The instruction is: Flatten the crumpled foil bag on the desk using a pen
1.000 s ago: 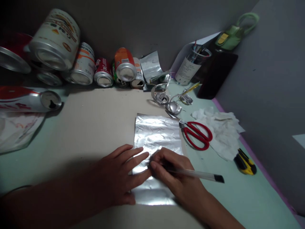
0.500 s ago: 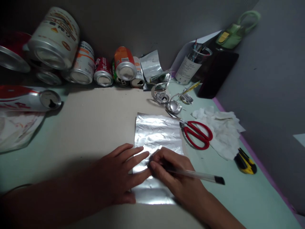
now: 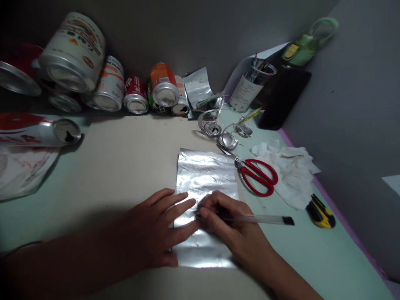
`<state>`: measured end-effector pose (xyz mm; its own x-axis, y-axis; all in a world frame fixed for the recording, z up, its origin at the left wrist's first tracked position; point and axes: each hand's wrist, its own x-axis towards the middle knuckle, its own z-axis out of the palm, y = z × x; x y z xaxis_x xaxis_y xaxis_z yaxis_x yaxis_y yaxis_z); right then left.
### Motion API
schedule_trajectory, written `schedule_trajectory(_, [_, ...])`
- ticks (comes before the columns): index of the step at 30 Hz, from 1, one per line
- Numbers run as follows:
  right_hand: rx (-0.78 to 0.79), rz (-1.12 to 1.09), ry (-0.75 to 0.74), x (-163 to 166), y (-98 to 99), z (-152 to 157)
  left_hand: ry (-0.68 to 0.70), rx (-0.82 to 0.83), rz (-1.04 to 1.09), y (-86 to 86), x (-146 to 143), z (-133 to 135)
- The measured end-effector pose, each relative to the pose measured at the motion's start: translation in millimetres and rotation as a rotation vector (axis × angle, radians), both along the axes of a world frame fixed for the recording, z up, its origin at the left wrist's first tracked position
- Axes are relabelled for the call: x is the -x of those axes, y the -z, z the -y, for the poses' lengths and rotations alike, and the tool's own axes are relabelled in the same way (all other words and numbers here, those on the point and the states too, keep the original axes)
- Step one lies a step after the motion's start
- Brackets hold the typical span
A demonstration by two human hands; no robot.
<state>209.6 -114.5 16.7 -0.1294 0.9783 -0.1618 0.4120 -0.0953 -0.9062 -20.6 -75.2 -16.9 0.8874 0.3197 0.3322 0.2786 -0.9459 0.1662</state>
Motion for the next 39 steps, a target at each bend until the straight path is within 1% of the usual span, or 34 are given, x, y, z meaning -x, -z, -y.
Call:
schedule_trajectory(5, [0.03, -0.071, 0.083, -1.9, -0.3, -1.2, 0.0, 0.007, -0.011, -0.2, -0.2, -0.6])
schedule_trajectory(11, [0.044, -0.071, 0.127, -4.3, 0.4, -1.2, 0.002, 0.02, -0.011, 0.8, -0.1, 0.0])
schedule_trajectory(20, [0.044, -0.068, 0.09, -3.9, -0.2, -1.7, -0.003, 0.015, 0.001, 2.1, -0.8, 0.7])
schedule_trajectory(26, [0.074, -0.058, 0.163, 2.1, -3.2, 0.5, -0.008, 0.014, -0.001, 3.2, -1.3, 0.7])
schedule_trajectory(31, [0.064, -0.065, 0.133, 1.3, -2.0, 0.4, -0.017, -0.013, 0.057, 1.9, -1.5, -0.1])
schedule_trajectory(39, [0.049, -0.095, 0.094, 0.9, -0.4, 1.0, -0.032, 0.011, 0.032, 5.3, -1.5, 1.2])
